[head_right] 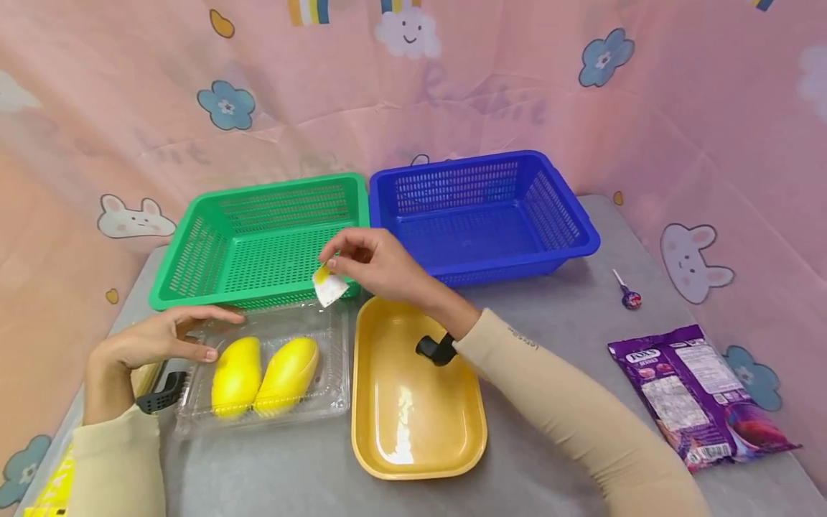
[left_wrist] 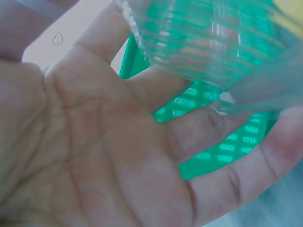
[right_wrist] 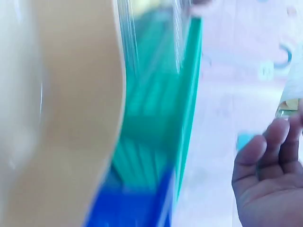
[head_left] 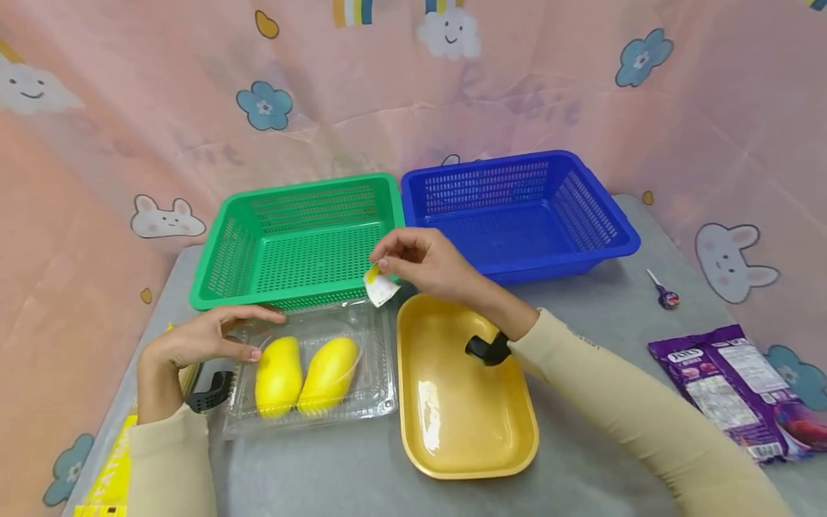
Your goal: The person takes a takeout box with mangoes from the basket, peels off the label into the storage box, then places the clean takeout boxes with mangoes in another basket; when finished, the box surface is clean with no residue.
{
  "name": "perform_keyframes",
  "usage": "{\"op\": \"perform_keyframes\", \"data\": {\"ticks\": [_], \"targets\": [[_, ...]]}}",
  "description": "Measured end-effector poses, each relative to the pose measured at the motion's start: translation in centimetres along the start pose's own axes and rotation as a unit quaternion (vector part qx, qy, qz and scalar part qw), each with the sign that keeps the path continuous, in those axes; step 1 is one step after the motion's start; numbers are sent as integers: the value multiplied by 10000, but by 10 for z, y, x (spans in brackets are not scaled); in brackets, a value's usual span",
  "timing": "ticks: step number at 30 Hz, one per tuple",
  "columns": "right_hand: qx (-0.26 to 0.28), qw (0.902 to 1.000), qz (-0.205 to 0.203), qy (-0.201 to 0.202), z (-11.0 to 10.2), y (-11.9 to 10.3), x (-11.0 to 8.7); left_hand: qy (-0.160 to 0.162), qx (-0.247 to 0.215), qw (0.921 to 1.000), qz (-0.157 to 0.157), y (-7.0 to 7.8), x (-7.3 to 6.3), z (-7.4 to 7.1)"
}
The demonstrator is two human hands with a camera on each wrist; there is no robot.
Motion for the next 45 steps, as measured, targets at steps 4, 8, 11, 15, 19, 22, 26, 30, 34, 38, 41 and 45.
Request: {"op": "perform_keyframes", "data": {"ticks": [4, 8, 11, 15, 19, 22, 26, 30, 34, 38, 41, 45], "targets": [[-447, 9980, 267, 348, -44, 6, 0, 16, -36, 10000, 32, 1, -1, -1], [-738, 9942, 501, 599, -79, 14, -1, 4, -65, 9999, 87, 2, 0, 0], [-935, 9906, 638, 767, -100, 19, -1, -5, -15, 9999, 134, 3, -1, 0], [-1097, 9865, 809, 903, -118, 23, -3, -47, -8, 9997, 223, 5, 1, 1], [-1074, 9877, 976, 585, -111, 27, -7, -104, -84, 9997, 224, 5, 1, 1], [-1020, 9893, 1044, 6, -91, 27, -11, -98, -75, 9997, 211, 4, 1, 1], [-877, 9837, 1139, -1083, -51, 28, -24, -61, -25, 9998, 183, 3, 1, 0], [-656, 9684, 1290, -2033, -10, 34, -43, -39, -72, 9999, 127, 1, 0, 0], [-582, 9582, 1533, -2342, 16, 46, -61, -36, -122, 9999, 90, 1, -1, 0], [-509, 9541, 1930, -2234, 27, 62, -74, -30, -110, 9999, 83, 0, -1, 0], [-349, 9518, 2170, -2140, 32, 70, -82, -53, -119, 9999, 85, 0, 0, 1], [-264, 9498, 2311, -2092, 36, 72, -88, -75, -118, 9999, 74, 2, 1, 1]]}}
Point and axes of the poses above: each hand's wrist, its own x-axis towards the middle knuckle, its own z-axis out of the palm, y = z × x, the point moved 10 cm from there along x, towards the middle knuckle, and after that the axes turned 3 degrees about x, right-handed, at the moved point
